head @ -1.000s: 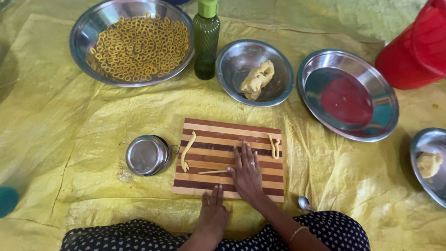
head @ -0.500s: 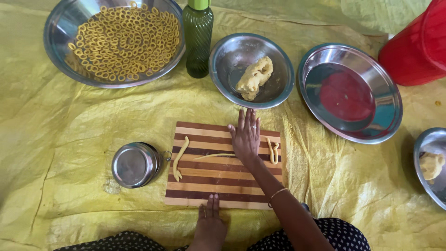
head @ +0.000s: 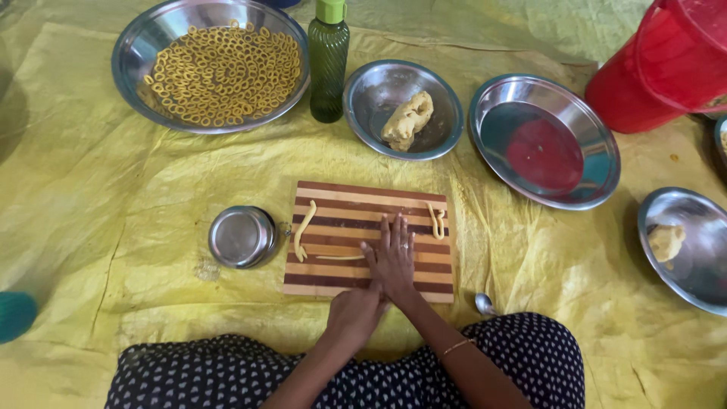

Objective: The person rolls small pieces of dough into thin ropes on a wooden board, then joins the ends to form ring shapes. The formed rings are placed into a large metal bowl containing similar finished items.

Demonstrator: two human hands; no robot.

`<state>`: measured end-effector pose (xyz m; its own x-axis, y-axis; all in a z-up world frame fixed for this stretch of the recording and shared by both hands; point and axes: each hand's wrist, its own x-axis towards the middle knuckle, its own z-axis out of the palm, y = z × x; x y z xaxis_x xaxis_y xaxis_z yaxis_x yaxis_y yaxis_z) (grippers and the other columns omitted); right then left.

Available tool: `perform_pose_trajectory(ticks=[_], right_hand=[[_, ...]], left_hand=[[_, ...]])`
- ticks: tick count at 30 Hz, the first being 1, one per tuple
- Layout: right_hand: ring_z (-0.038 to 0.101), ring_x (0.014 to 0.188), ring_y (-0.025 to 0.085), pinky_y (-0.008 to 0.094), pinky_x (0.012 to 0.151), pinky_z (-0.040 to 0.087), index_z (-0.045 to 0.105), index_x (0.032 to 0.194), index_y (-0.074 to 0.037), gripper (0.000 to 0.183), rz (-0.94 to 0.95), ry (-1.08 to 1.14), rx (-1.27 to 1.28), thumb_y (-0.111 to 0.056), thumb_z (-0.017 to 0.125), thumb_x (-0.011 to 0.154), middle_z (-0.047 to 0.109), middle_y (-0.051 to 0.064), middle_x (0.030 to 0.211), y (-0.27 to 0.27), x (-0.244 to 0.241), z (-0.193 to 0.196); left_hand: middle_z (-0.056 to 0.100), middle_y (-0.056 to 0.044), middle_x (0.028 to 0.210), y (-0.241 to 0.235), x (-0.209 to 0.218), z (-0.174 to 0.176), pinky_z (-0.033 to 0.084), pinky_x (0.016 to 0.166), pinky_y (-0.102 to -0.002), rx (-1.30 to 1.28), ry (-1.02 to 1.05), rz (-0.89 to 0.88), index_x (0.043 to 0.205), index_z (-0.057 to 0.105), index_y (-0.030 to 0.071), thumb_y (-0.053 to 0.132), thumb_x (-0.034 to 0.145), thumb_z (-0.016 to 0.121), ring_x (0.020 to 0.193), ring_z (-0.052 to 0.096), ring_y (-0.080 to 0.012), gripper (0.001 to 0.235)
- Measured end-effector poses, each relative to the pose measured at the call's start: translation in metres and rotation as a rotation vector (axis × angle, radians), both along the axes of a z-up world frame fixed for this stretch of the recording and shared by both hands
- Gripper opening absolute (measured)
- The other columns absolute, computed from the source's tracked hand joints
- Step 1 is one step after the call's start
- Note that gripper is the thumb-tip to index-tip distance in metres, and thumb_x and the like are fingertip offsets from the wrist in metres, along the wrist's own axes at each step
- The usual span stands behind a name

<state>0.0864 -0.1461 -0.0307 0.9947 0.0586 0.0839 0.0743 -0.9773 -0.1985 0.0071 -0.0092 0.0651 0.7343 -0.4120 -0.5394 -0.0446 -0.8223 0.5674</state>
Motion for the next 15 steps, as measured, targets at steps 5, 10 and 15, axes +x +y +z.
perform_pose_trajectory(ticks=[5,10,15], right_hand=[[0.016,0.154,0.04,0.055,0.124,0.014,0.016,0.157,0.002,0.091,-0.116,-0.072,0.276,-0.054,0.056,0.097,0.015,0.027,0.166,0.008,0.035,0.056],[0.025,0.153,0.04,0.056,0.125,0.019,0.026,0.154,0.001,0.078,-0.091,-0.367,0.273,-0.025,0.069,0.094,0.027,0.026,0.163,0.037,0.075,0.13],[0.033,0.15,0.04,0.054,0.124,0.028,0.029,0.153,0.001,0.078,-0.078,-0.458,0.301,-0.017,0.071,0.09,0.035,0.023,0.159,0.053,0.089,0.169]], left_hand=[[0.071,-0.013,0.109,-0.019,-0.041,0.048,0.057,0.089,-0.036,-0.808,0.544,0.435,0.122,0.064,0.005,0.051,0.095,0.062,0.101,0.068,-0.0219,0.054],[0.07,-0.004,0.12,-0.038,-0.071,0.073,0.049,0.102,-0.037,-1.334,0.786,0.664,0.13,0.062,0.007,0.051,0.087,0.068,0.115,0.063,-0.0172,0.062],[0.066,-0.008,0.129,-0.034,-0.076,0.081,0.047,0.104,-0.037,-1.536,0.886,0.622,0.132,0.061,0.005,0.042,0.09,0.07,0.117,0.062,-0.0185,0.057]])
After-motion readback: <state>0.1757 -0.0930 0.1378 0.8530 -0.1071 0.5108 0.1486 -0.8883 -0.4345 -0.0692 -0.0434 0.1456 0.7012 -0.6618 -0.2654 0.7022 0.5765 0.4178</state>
